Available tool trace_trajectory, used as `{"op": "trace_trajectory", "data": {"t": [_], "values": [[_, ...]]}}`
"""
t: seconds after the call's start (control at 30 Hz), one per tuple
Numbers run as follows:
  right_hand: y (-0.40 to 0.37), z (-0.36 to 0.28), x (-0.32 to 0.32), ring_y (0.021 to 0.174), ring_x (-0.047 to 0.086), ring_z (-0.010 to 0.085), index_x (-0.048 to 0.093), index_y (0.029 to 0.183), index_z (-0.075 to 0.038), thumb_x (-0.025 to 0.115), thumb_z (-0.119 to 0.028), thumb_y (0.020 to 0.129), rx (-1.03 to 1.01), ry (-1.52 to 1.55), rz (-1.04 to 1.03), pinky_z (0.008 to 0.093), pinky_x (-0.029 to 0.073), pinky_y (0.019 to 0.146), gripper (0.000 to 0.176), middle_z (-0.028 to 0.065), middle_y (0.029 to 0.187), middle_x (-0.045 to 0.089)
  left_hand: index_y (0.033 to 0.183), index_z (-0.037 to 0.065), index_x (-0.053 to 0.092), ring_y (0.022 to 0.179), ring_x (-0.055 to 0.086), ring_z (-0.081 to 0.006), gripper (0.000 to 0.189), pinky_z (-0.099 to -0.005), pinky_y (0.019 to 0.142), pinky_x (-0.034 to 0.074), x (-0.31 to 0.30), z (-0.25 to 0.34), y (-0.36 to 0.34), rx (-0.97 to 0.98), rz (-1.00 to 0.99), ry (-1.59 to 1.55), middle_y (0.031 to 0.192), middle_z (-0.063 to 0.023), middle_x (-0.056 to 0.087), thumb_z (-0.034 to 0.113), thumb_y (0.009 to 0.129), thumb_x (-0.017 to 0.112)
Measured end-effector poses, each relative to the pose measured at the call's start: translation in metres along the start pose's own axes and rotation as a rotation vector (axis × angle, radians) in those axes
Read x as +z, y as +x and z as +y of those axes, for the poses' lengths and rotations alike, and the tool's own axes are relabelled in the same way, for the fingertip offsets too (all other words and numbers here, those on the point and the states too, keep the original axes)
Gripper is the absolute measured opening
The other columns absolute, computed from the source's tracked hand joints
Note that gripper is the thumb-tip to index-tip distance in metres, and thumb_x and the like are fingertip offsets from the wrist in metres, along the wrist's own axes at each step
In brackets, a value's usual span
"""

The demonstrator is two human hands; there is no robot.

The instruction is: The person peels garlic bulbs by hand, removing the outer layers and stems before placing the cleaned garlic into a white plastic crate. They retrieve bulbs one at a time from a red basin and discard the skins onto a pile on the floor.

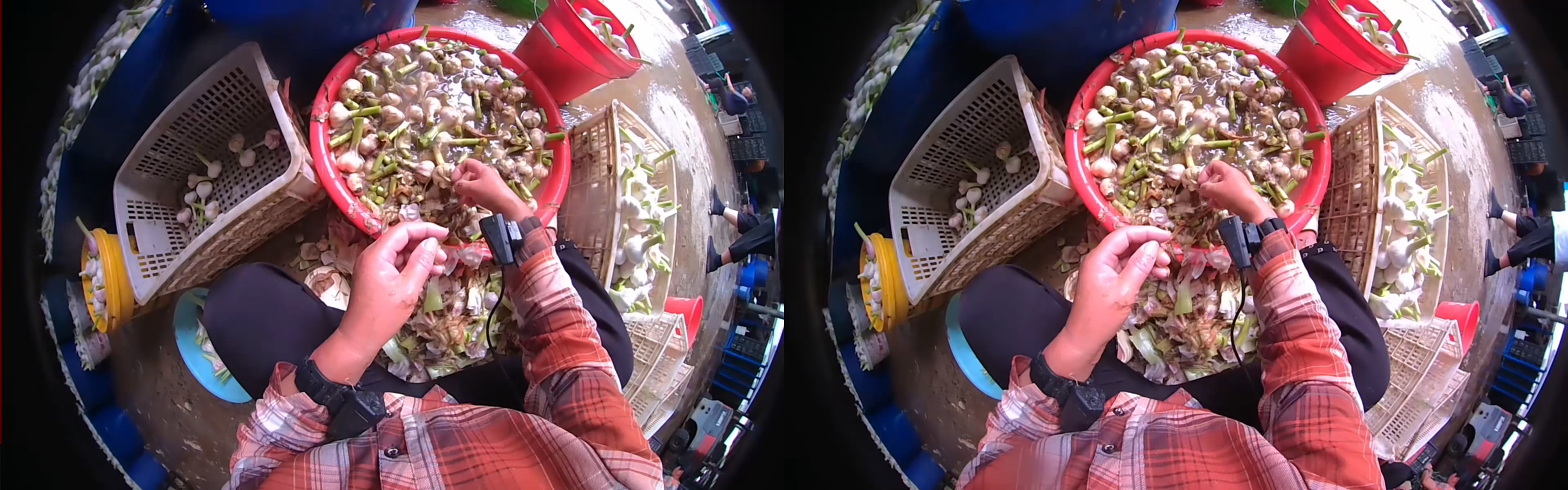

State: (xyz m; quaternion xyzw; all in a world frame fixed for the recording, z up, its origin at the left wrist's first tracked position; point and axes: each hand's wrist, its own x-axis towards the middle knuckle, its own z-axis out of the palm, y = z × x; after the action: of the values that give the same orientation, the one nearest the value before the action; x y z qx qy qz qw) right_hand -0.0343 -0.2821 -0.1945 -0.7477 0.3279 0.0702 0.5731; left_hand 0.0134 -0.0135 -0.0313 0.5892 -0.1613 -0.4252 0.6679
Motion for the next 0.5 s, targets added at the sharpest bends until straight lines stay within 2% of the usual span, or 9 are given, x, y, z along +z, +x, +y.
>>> {"op": "trace_trajectory", "data": {"t": [0.03,0.07,0.1,0.17,0.2,0.23,0.33,0.43,0.5], "values": [[-0.011,-0.005,0.005,0.070,0.065,0.0220,0.063,0.091,-0.009,0.070,-0.013,0.080,-0.104,-0.270,0.134,0.0365,0.052,0.063,0.014,0.0060,0.076,0.063,0.115,-0.001,0.064,0.083,0.065,-0.0091,0.018,-0.0246,0.079,0.054,0.002,-0.001,-0.001,0.018,0.015,0.005,0.093,-0.0045,0.068,0.009,0.102,0.055],[-0.018,-0.011,0.015,0.087,0.065,0.0321,0.067,0.091,-0.011,0.072,-0.013,0.076,-0.187,-0.554,0.413,0.0425,0.053,0.076,0.016,0.0117,0.087,0.064,0.115,-0.001,0.064,0.083,0.065,-0.0090,0.018,-0.0248,0.079,0.054,0.003,-0.003,-0.002,0.036,0.010,0.006,0.092,-0.0043,0.068,0.008,0.102,0.056],[-0.027,-0.031,0.025,0.095,0.062,0.0355,0.068,0.099,-0.012,0.070,-0.011,0.078,-0.294,-0.704,0.621,0.0452,0.052,0.083,0.021,0.0132,0.096,0.063,0.115,-0.001,0.064,0.083,0.065,-0.0090,0.018,-0.0248,0.079,0.054,0.004,-0.004,-0.003,0.042,0.005,0.013,0.092,-0.0043,0.068,0.008,0.102,0.056],[-0.019,-0.047,0.039,0.101,0.061,0.0354,0.067,0.107,-0.013,0.067,-0.007,0.079,-0.543,-0.580,0.586,0.0452,0.051,0.086,0.029,0.0140,0.099,0.064,0.118,-0.001,0.063,0.088,0.064,-0.0110,0.021,-0.0264,0.083,0.053,0.004,-0.002,-0.003,-0.006,-0.028,0.059,0.099,-0.0057,0.065,0.012,0.103,0.055],[-0.010,-0.048,0.049,0.104,0.061,0.0365,0.066,0.113,-0.014,0.066,-0.005,0.080,-0.618,-0.466,0.461,0.0448,0.051,0.086,0.034,0.0147,0.103,0.063,0.118,-0.001,0.063,0.087,0.064,-0.0109,0.021,-0.0266,0.083,0.053,0.003,-0.004,-0.004,0.005,-0.019,0.057,0.099,-0.0054,0.066,0.012,0.103,0.055],[0.006,-0.042,0.055,0.110,0.061,0.0347,0.064,0.119,-0.017,0.064,-0.007,0.083,-0.557,-0.513,0.306,0.0477,0.049,0.093,0.038,0.0126,0.110,0.063,0.118,-0.001,0.063,0.087,0.064,-0.0109,0.021,-0.0266,0.083,0.053,0.002,-0.005,-0.004,0.012,-0.018,0.069,0.099,-0.0054,0.066,0.012,0.103,0.055],[0.033,-0.028,0.074,0.118,0.058,0.0291,0.059,0.127,-0.021,0.062,-0.011,0.086,-0.206,-0.944,0.155,0.0587,0.036,0.104,0.042,0.0090,0.122,0.061,0.117,-0.001,0.064,0.087,0.063,-0.0107,0.020,-0.0259,0.082,0.053,-0.006,-0.006,-0.004,0.022,0.018,0.103,0.098,-0.0051,0.066,0.011,0.103,0.055],[0.023,-0.037,0.059,0.106,0.065,0.0333,0.060,0.117,-0.017,0.068,-0.022,0.085,-0.233,-0.870,0.179,0.0501,0.046,0.094,0.034,0.0128,0.111,0.066,0.117,-0.001,0.064,0.087,0.063,-0.0105,0.020,-0.0256,0.082,0.053,-0.015,-0.005,-0.004,0.035,0.069,0.067,0.097,-0.0049,0.066,0.010,0.103,0.055],[-0.003,-0.054,0.044,0.078,0.069,0.0340,0.058,0.111,-0.011,0.074,-0.031,0.083,-0.298,-0.600,0.219,0.0451,0.052,0.072,0.038,0.0115,0.083,0.069,0.119,0.000,0.064,0.087,0.062,-0.0099,0.021,-0.0252,0.082,0.053,-0.017,0.000,-0.003,0.047,0.076,0.042,0.098,-0.0045,0.066,0.011,0.103,0.056]]}}
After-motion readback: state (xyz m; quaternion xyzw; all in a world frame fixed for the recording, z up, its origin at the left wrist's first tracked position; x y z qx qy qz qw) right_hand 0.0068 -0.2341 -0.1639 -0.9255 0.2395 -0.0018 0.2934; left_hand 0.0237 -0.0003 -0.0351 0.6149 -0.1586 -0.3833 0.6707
